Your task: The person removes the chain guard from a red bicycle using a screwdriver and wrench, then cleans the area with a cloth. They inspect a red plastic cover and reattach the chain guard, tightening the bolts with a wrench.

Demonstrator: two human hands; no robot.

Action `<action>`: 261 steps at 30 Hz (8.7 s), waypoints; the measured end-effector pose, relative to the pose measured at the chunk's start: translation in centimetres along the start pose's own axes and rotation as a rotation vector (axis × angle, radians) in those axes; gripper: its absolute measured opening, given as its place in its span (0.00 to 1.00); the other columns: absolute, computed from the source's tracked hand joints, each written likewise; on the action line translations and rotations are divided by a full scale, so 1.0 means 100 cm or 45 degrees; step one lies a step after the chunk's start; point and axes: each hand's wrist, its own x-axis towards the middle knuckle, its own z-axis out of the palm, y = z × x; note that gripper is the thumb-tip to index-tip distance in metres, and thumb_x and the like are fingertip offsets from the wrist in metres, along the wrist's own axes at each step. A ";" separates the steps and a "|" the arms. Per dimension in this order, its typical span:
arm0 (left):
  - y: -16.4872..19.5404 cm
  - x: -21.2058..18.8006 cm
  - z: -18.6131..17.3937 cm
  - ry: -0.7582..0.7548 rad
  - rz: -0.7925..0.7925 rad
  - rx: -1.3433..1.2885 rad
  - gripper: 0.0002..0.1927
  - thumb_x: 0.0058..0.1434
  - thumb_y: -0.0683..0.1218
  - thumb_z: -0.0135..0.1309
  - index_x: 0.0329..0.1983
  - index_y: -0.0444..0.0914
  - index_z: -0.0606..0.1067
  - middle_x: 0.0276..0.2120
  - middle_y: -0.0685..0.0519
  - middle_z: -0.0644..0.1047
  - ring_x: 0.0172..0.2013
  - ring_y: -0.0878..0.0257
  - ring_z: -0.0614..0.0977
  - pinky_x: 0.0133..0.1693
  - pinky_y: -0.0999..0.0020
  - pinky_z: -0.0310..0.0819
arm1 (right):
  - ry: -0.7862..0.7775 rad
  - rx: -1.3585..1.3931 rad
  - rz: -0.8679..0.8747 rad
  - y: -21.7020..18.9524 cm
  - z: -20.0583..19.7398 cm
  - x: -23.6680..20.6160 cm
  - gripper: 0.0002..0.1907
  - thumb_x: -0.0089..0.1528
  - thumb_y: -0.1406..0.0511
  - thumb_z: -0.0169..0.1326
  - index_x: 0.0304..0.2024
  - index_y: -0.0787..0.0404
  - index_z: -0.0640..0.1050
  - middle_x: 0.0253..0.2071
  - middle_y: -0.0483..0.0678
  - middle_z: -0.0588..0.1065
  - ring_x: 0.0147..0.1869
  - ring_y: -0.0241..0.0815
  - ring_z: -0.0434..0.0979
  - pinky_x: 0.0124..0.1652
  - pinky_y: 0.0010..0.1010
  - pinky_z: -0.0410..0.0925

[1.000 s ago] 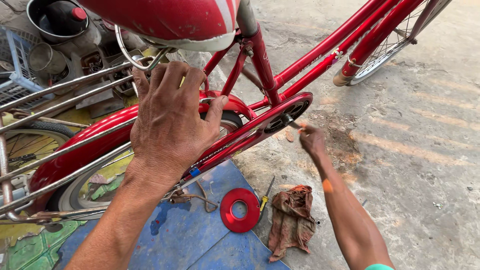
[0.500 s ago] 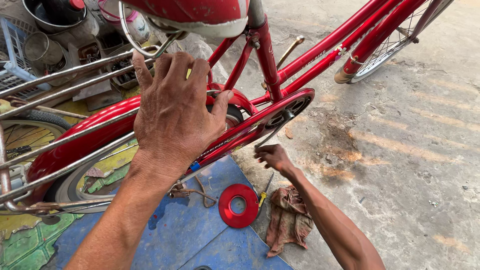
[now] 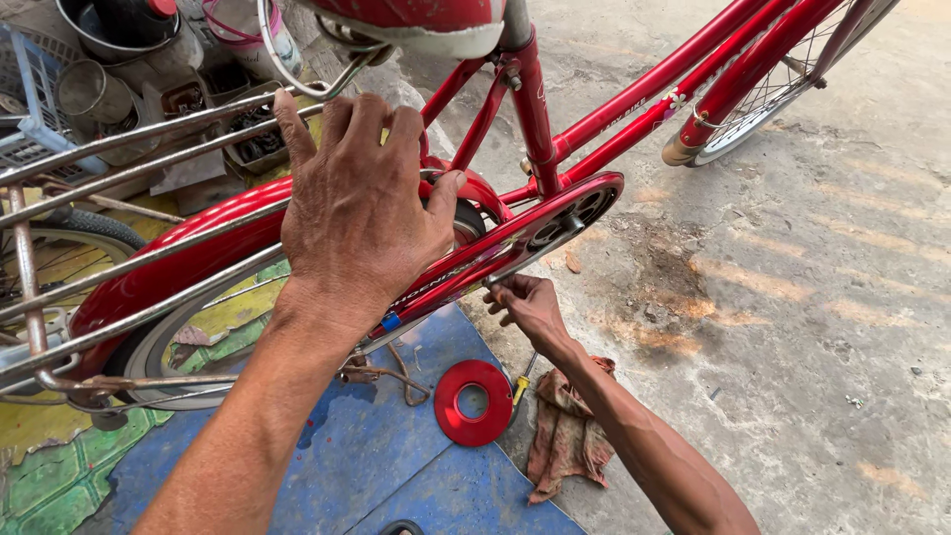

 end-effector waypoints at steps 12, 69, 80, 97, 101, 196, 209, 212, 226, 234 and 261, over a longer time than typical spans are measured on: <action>-0.003 -0.002 0.002 0.001 0.002 0.003 0.27 0.59 0.58 0.65 0.49 0.34 0.75 0.45 0.45 0.71 0.54 0.49 0.73 0.65 0.24 0.42 | 0.232 0.247 -0.597 -0.090 -0.019 -0.025 0.18 0.64 0.53 0.59 0.35 0.63 0.83 0.31 0.52 0.83 0.24 0.35 0.81 0.20 0.24 0.71; 0.001 0.002 0.003 -0.040 -0.015 0.098 0.27 0.58 0.59 0.64 0.48 0.34 0.77 0.45 0.44 0.73 0.56 0.48 0.73 0.65 0.23 0.39 | -0.136 -0.263 0.129 0.012 -0.033 0.019 0.17 0.62 0.64 0.57 0.53 0.60 0.81 0.40 0.52 0.84 0.31 0.40 0.82 0.29 0.30 0.79; 0.003 -0.001 0.000 -0.032 -0.014 0.121 0.26 0.58 0.59 0.64 0.48 0.34 0.77 0.46 0.45 0.72 0.56 0.49 0.72 0.65 0.23 0.42 | -0.225 0.517 0.091 -0.038 -0.018 -0.009 0.12 0.60 0.64 0.63 0.42 0.64 0.83 0.34 0.50 0.83 0.29 0.33 0.78 0.27 0.24 0.71; 0.002 -0.001 -0.001 -0.032 -0.018 0.082 0.24 0.57 0.58 0.65 0.46 0.34 0.77 0.45 0.44 0.72 0.56 0.48 0.73 0.65 0.23 0.41 | 0.686 0.611 -0.524 -0.110 -0.129 0.030 0.08 0.67 0.62 0.64 0.38 0.59 0.82 0.28 0.46 0.79 0.21 0.29 0.72 0.18 0.22 0.61; 0.002 0.000 0.000 -0.003 -0.006 0.085 0.24 0.57 0.57 0.65 0.46 0.34 0.77 0.45 0.44 0.73 0.55 0.48 0.73 0.64 0.22 0.41 | 0.774 0.187 -0.539 -0.085 -0.166 0.050 0.10 0.68 0.61 0.60 0.42 0.62 0.83 0.26 0.44 0.78 0.20 0.27 0.70 0.18 0.20 0.62; 0.009 0.003 0.004 -0.001 -0.078 0.191 0.23 0.58 0.56 0.62 0.50 0.37 0.77 0.46 0.48 0.75 0.51 0.51 0.76 0.67 0.24 0.46 | 0.386 1.077 -0.121 -0.077 -0.191 0.058 0.11 0.64 0.58 0.52 0.44 0.54 0.79 0.36 0.40 0.79 0.31 0.33 0.74 0.29 0.24 0.68; 0.001 0.011 -0.009 -0.172 -0.142 0.021 0.23 0.58 0.53 0.54 0.51 0.34 0.75 0.48 0.40 0.76 0.56 0.46 0.76 0.66 0.25 0.50 | 0.309 0.687 -1.226 -0.150 -0.093 -0.021 0.15 0.82 0.63 0.46 0.48 0.71 0.74 0.34 0.50 0.72 0.36 0.37 0.73 0.37 0.25 0.69; -0.005 0.015 -0.020 -0.309 -0.175 -0.060 0.24 0.58 0.54 0.52 0.52 0.35 0.75 0.48 0.39 0.77 0.55 0.47 0.76 0.65 0.25 0.50 | 0.223 0.402 -1.174 -0.182 -0.073 -0.035 0.17 0.81 0.60 0.45 0.46 0.70 0.73 0.31 0.49 0.72 0.33 0.37 0.73 0.36 0.26 0.70; -0.038 -0.014 -0.096 -0.243 -0.455 -0.404 0.37 0.53 0.65 0.58 0.59 0.40 0.70 0.55 0.42 0.72 0.64 0.45 0.67 0.64 0.24 0.45 | -0.110 -0.685 -0.298 -0.294 0.084 -0.082 0.14 0.68 0.60 0.55 0.48 0.64 0.78 0.31 0.51 0.79 0.32 0.40 0.80 0.35 0.29 0.74; -0.057 -0.255 -0.364 -1.084 -1.481 0.024 0.42 0.52 0.66 0.62 0.66 0.45 0.66 0.62 0.47 0.67 0.68 0.47 0.61 0.65 0.25 0.43 | -0.504 -0.892 -0.095 -0.447 0.176 -0.234 0.17 0.61 0.60 0.61 0.49 0.61 0.80 0.31 0.53 0.82 0.31 0.41 0.84 0.34 0.31 0.77; -0.584 -0.167 -0.708 0.137 -1.337 0.125 0.28 0.59 0.54 0.58 0.58 0.36 0.69 0.57 0.43 0.72 0.63 0.45 0.69 0.61 0.29 0.53 | -0.446 -0.916 -0.234 -0.687 0.577 -0.253 0.24 0.61 0.51 0.56 0.53 0.57 0.82 0.36 0.51 0.86 0.40 0.41 0.85 0.43 0.34 0.74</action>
